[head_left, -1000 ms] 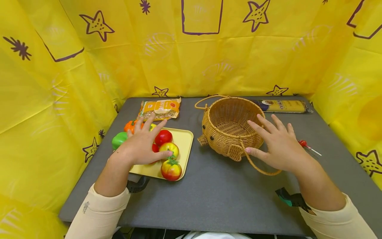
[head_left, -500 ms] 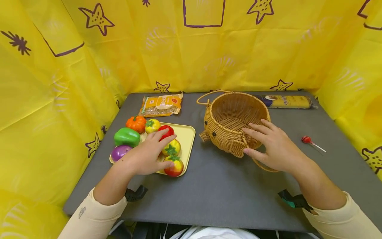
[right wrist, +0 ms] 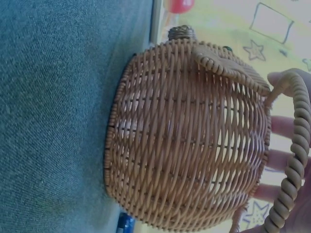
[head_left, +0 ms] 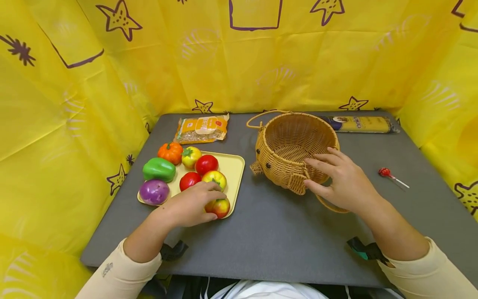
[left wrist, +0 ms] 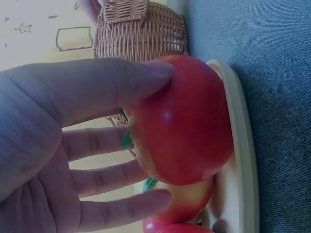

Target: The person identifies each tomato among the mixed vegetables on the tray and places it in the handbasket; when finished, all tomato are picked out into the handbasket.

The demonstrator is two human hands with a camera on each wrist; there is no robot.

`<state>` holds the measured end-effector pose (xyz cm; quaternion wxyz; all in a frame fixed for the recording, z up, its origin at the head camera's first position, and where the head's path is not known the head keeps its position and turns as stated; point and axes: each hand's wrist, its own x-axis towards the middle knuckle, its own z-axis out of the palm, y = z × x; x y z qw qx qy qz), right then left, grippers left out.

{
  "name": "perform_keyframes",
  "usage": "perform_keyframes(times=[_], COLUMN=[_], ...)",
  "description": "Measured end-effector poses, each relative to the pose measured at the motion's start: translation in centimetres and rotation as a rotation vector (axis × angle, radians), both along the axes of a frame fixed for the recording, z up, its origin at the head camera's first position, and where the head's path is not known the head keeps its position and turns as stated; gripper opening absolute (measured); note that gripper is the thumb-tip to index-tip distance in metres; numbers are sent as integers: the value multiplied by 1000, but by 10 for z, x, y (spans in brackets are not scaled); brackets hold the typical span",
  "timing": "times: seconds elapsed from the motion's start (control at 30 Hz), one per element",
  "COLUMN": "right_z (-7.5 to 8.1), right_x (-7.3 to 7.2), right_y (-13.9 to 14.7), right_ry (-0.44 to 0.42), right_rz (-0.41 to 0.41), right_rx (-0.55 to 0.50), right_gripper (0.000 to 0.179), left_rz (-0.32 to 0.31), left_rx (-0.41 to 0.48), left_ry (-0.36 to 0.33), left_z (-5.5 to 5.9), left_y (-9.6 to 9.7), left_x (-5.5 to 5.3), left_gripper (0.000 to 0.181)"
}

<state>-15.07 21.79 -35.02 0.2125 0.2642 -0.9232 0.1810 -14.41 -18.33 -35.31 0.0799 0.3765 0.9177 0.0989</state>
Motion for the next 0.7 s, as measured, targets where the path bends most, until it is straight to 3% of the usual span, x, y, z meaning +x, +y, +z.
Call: perform_keyframes(times=[0.33, 0.7], right_z=[-1, 4], right_x=[-3, -2], right_y=[-6, -2], right_ry=[96, 20], right_rz=[-31, 0], right_rx=[-62, -27], right_gripper=[43, 45], left_rz=[1, 5], left_rx=[-1, 21], left_ry=[-12, -24], left_z=[-3, 1], left_y=[0, -5], left_x=[0, -1], left_gripper=[48, 43])
